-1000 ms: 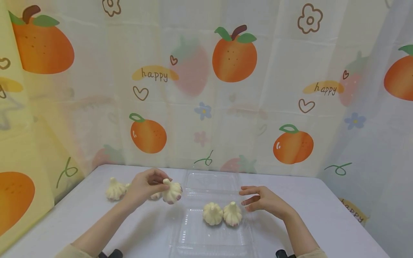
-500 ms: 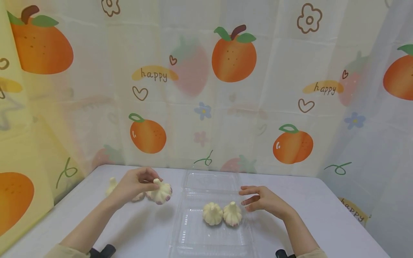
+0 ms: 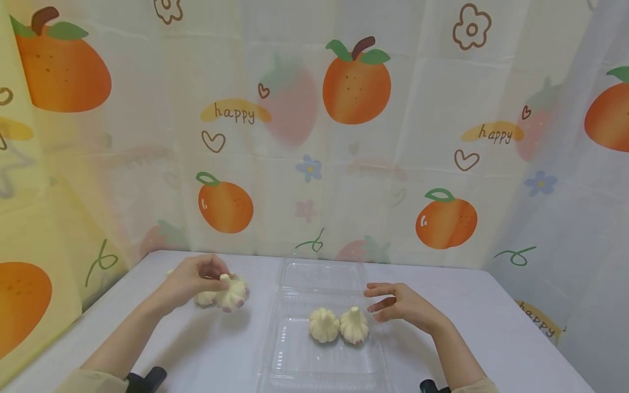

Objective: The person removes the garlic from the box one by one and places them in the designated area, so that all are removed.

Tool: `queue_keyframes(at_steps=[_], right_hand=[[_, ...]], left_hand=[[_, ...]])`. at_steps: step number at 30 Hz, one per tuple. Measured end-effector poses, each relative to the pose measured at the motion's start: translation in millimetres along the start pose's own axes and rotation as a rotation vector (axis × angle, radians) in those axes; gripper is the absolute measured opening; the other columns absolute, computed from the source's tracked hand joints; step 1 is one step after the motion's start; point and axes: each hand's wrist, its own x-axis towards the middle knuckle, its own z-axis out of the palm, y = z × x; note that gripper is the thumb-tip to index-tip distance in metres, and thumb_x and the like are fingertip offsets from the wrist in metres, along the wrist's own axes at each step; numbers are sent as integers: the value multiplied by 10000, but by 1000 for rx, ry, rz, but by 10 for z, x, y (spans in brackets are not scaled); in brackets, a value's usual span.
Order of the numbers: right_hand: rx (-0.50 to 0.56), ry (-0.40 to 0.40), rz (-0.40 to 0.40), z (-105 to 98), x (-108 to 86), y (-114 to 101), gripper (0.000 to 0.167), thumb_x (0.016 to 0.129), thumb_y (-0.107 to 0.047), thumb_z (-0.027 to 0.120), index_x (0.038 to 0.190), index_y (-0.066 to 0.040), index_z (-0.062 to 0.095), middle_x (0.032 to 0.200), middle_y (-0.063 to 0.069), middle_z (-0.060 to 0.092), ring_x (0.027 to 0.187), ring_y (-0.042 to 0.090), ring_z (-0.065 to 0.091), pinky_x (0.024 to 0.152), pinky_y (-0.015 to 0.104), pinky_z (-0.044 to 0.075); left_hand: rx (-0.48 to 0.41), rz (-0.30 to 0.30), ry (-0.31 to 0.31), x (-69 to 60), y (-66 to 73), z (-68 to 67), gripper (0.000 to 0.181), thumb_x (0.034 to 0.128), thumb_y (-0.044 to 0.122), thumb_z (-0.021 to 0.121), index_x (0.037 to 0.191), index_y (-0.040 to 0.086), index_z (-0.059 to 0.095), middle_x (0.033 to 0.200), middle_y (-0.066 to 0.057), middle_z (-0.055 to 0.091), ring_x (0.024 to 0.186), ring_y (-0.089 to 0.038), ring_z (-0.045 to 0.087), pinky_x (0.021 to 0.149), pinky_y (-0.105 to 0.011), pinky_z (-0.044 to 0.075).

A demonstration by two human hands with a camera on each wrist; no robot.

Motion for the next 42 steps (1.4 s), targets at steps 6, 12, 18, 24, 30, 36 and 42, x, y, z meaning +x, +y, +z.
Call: queue_keyframes(at_steps=[6, 12, 18, 24, 30, 36, 42], right_hand=[[-2, -3, 2, -3, -1, 0, 604, 885, -128, 668, 1400, 108, 460, 1595, 310, 227, 1211, 324, 634, 909, 247, 524], [3, -7, 4, -1, 0, -10, 604, 887, -126, 666, 1401, 110, 456, 1596, 312, 217, 1222, 355, 621, 921, 261, 515], [5, -8, 6, 0, -2, -15, 602, 888, -125, 666, 1400, 112, 456, 1597, 312, 216, 1221, 351, 622, 917, 251, 520], [1, -8, 5, -2, -3, -13, 611, 883, -127, 669, 1403, 110, 453, 1596, 314, 217, 1219, 346, 624, 920, 261, 515], [-2, -5, 5, -3, -4, -11, 612, 884, -130, 670, 1404, 108, 454, 1596, 313, 218, 1215, 341, 628, 919, 261, 515], [0, -5, 5, -2, -6, -7, 609, 885, -131, 671, 1403, 105, 457, 1596, 310, 219, 1212, 333, 631, 928, 275, 506], [8, -5, 4, -3, -6, 0, 607, 884, -126, 672, 1403, 104, 457, 1597, 311, 214, 1214, 341, 628, 925, 274, 511]], left_hand=[[11, -36, -36, -2, -70, -31, 259, 795, 144, 794, 972, 25, 647, 914, -72, 704, 833, -144, 641, 715, -249, 543], [35, -59, -69, 4, -124, -45, 234, 784, 122, 794, 962, 37, 668, 848, -48, 689, 781, -130, 624, 680, -258, 539], [46, -53, -98, -1, -188, -34, 236, 777, 110, 794, 950, 31, 656, 815, -22, 664, 741, -103, 595, 625, -246, 507], [16, -46, -148, 8, -257, -14, 253, 764, 71, 794, 955, -3, 645, 825, -10, 670, 759, -83, 603, 634, -199, 499], [-9, -47, -170, 12, -281, -7, 266, 776, 70, 786, 982, -17, 644, 854, -28, 674, 782, -79, 605, 647, -193, 503], [-12, -45, -180, 12, -286, -12, 263, 777, 69, 785, 979, -21, 642, 859, -31, 675, 791, -93, 609, 656, -199, 515], [-10, -61, -197, -4, -301, -26, 251, 784, 74, 778, 975, -18, 643, 865, -11, 677, 807, -109, 626, 686, -223, 535]])
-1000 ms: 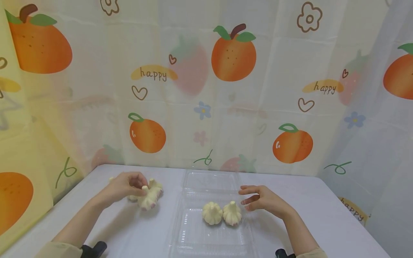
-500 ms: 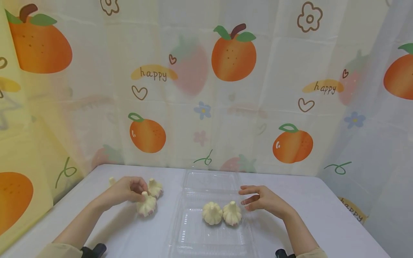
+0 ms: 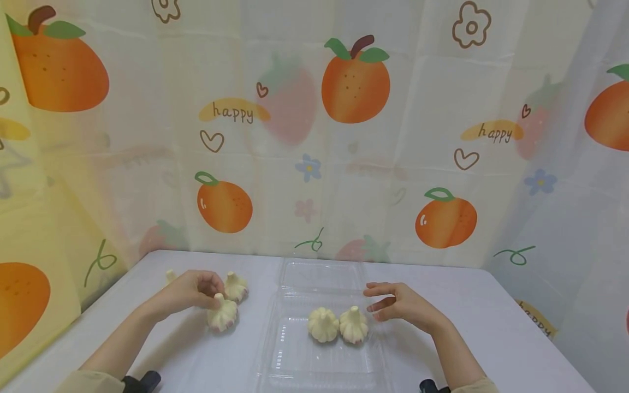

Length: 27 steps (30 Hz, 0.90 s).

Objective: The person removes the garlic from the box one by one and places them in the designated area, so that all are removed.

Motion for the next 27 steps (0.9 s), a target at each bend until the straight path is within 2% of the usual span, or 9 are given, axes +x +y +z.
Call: queue_keyframes(at_steps=[6, 13, 16, 27], right_hand=[[0, 2, -4, -2, -4, -4, 601, 884, -126, 670, 1402, 97, 463, 1599, 308, 214, 1221, 358, 622, 926, 284, 513], [5, 0, -4, -4, -6, -9, 600, 883, -124, 669, 1401, 99, 463, 1600, 306, 213, 1217, 345, 626, 928, 284, 513], [4, 1, -4, -3, -6, -12, 601, 882, -125, 670, 1400, 100, 463, 1600, 303, 216, 1216, 344, 626, 936, 295, 504], [9, -1, -2, -1, -3, -10, 605, 879, -119, 673, 1399, 107, 460, 1599, 309, 211, 1215, 354, 626, 929, 278, 507]], left_hand=[[2, 1, -16, -24, -5, -13, 254, 786, 82, 778, 983, -17, 651, 891, -28, 680, 830, -126, 637, 717, -235, 546], [22, 34, -35, -39, -19, -7, 256, 806, 116, 775, 995, -15, 664, 998, -166, 703, 905, -164, 647, 780, -209, 545], [26, 34, -40, -36, -17, -3, 261, 810, 114, 774, 1000, -24, 662, 993, -169, 701, 921, -197, 665, 790, -207, 559], [30, 34, -27, -30, 0, 12, 303, 814, 107, 768, 1032, -63, 643, 978, -148, 699, 897, -183, 665, 779, -194, 563]])
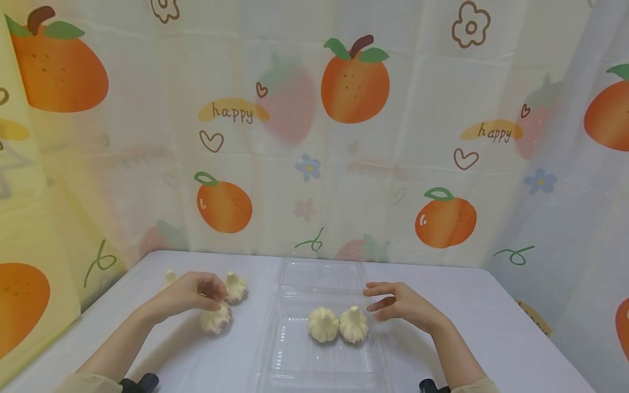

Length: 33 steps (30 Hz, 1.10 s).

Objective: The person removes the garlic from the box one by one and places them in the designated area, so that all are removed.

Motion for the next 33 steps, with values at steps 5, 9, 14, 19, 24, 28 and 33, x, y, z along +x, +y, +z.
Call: queue_keyframes(at_steps=[5, 9, 14, 19, 24, 28, 33], right_hand=[[-4, -2, -2, -1, 8, 16, 599, 883, -116, 671, 1399, 104, 462, 1597, 314, 214, 1208, 334, 633, 921, 276, 516], [-24, 3, -5, -2, 9, 24, 593, 888, -128, 670, 1401, 92, 468, 1596, 308, 227, 1201, 322, 640, 924, 294, 511], [-28, 2, -4, -4, 10, 26, 594, 889, -130, 671, 1401, 91, 468, 1596, 306, 228, 1206, 339, 635, 928, 303, 510], [-21, 1, -1, -4, 11, 28, 595, 886, -124, 672, 1401, 93, 467, 1598, 308, 219, 1208, 343, 633, 924, 293, 513], [-18, 2, -1, -5, 12, 28, 595, 886, -126, 672, 1399, 96, 467, 1598, 309, 219, 1209, 355, 630, 919, 281, 518], [-23, 2, -2, -7, 13, 29, 592, 889, -128, 669, 1400, 93, 468, 1598, 308, 222, 1207, 348, 634, 922, 283, 514], [-11, -2, -2, -12, 15, 29, 592, 890, -118, 668, 1402, 96, 463, 1597, 319, 204, 1206, 339, 634, 914, 271, 526]], left_hand=[[-3, 0, 3, 3, 7, 0, 301, 815, 104, 764, 1038, -59, 643, 974, -144, 704, 897, -178, 663, 770, -207, 562], [12, 4, 13, 9, 10, 1, 287, 808, 103, 763, 1027, -45, 653, 968, -154, 706, 898, -165, 655, 751, -220, 558], [15, 5, 19, 19, 13, 2, 278, 807, 107, 764, 1022, -34, 658, 983, -196, 704, 900, -164, 651, 740, -221, 553], [22, -1, 36, 20, 38, 8, 264, 813, 101, 754, 1027, -24, 662, 990, -194, 701, 903, -165, 643, 735, -218, 548], [42, 13, 66, 27, 100, 32, 253, 825, 107, 740, 1035, -15, 669, 1012, -181, 694, 912, -158, 635, 738, -203, 542], [94, 35, 100, 53, 169, 62, 256, 816, 129, 758, 1032, 13, 685, 1049, -155, 704, 968, -181, 641, 794, -212, 537], [132, 53, 150, 98, 286, 119, 247, 796, 120, 781, 1027, 79, 702, 1104, -107, 713, 1069, -255, 644, 942, -366, 556]])
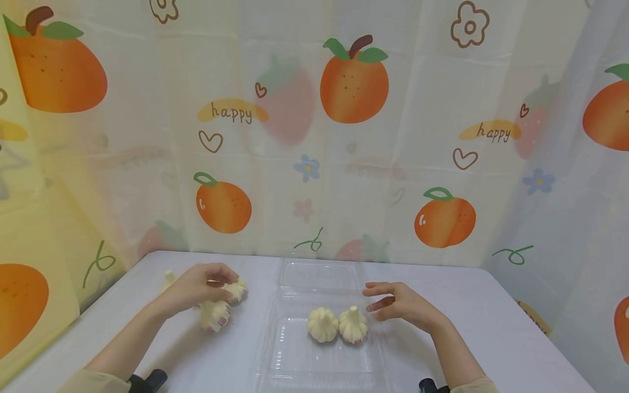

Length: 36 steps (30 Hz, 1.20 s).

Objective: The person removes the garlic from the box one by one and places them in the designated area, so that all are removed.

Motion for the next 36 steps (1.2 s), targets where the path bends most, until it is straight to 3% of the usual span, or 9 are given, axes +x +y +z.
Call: queue_keyframes(at_steps=[6, 12, 25, 36], right_hand=[[3, -2, -1, 1, -1, -1, 598, 887, -115, 671, 1402, 104, 459, 1596, 326, 196, 1211, 360, 627, 907, 260, 532], [2, 0, -2, 0, 0, 2, 597, 886, -117, 672, 1400, 103, 462, 1594, 327, 201, 1206, 348, 634, 915, 264, 522], [8, 0, -3, 5, -3, -3, 603, 885, -115, 670, 1401, 112, 455, 1592, 331, 200, 1216, 373, 624, 916, 254, 524], [10, -2, -13, 7, 3, 8, 600, 888, -113, 665, 1403, 112, 453, 1589, 339, 196, 1216, 390, 621, 910, 247, 530]], left_hand=[[-35, 32, 37, 35, 147, 107, 262, 822, 123, 756, 1072, 92, 687, 1130, -80, 708, 1109, -260, 654, 999, -451, 537], [-120, 34, 43, 75, 279, 280, 318, 830, 118, 764, 1128, 72, 662, 1179, -114, 684, 1134, -277, 646, 995, -420, 547], [-199, 59, -32, 184, 516, 743, 406, 816, 138, 788, 1186, 86, 630, 1251, -104, 648, 1181, -354, 615, 984, -401, 552], [-194, 77, -87, 296, 693, 1023, 422, 830, 171, 784, 1215, 112, 622, 1284, -87, 639, 1195, -332, 614, 1004, -439, 535]])
